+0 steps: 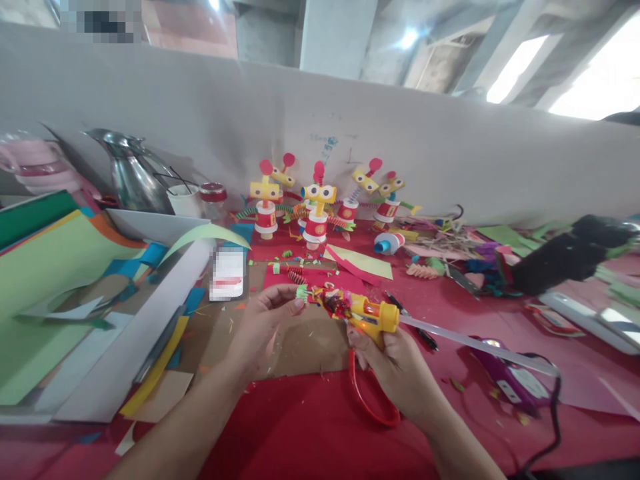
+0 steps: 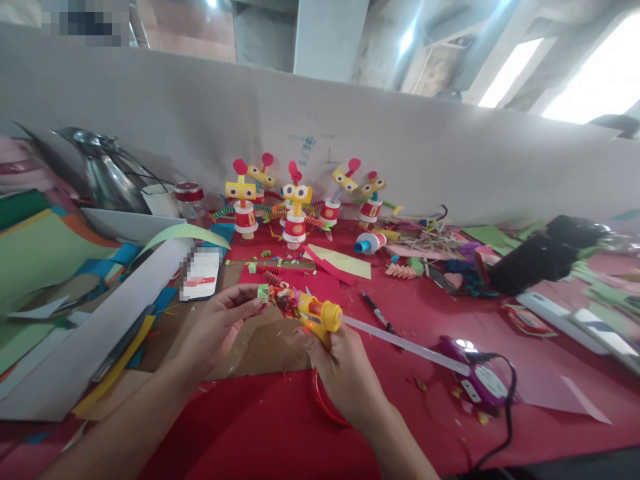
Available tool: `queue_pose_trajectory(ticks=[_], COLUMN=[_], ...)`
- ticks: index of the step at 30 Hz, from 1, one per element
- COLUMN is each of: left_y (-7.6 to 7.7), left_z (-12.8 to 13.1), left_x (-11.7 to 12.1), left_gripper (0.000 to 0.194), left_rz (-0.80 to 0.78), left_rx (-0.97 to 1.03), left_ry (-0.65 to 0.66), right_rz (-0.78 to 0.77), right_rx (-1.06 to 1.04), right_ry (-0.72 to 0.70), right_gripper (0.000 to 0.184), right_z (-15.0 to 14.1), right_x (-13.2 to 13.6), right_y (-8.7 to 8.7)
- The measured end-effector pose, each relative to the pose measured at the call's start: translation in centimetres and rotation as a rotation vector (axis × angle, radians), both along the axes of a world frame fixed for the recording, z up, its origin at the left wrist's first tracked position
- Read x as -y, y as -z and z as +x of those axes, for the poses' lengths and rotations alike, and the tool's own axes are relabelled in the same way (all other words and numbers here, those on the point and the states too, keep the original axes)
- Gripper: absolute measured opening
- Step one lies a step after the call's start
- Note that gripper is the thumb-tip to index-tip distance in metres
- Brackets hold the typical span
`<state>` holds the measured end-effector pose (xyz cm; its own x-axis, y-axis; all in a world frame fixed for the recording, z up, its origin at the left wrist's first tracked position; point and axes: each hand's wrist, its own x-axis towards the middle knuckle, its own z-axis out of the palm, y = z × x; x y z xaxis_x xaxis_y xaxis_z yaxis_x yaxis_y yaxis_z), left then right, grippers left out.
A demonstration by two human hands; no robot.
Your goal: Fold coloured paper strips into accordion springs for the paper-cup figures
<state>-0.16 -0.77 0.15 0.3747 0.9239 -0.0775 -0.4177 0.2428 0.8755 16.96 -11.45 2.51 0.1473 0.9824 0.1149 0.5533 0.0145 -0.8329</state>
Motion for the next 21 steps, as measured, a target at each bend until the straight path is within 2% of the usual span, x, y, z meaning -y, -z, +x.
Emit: queue_pose_trajectory(ticks=[8, 14, 17, 21], left_y=[0.1, 0.3, 0.3, 0.2], left_z=[-0.2, -0.2, -0.1, 0.0], left_x=[-0.1, -0.1, -0.1, -0.1], left_gripper=[0.027, 0.026, 0.025, 0.026], left_rz=[0.097, 0.11, 0.113, 0.108], left_rx=[-0.151, -0.144, -0.14, -0.133], left_ry=[-0.017, -0.005, -0.009, -0.019], right_rz=[0.017, 0.006, -0.001, -0.022], right_rx=[0.064, 0.056, -0.026, -0.261], right_ry=[0.019, 0.006, 0.019, 0.086], right_gripper=[0.036, 0.038, 0.041, 0.043], right_z=[0.1, 0.0, 0.4, 2.2], right_x=[-0.4, -0.1, 0.1, 0.0], right_y=[0.3, 0.2, -0.1, -0.5])
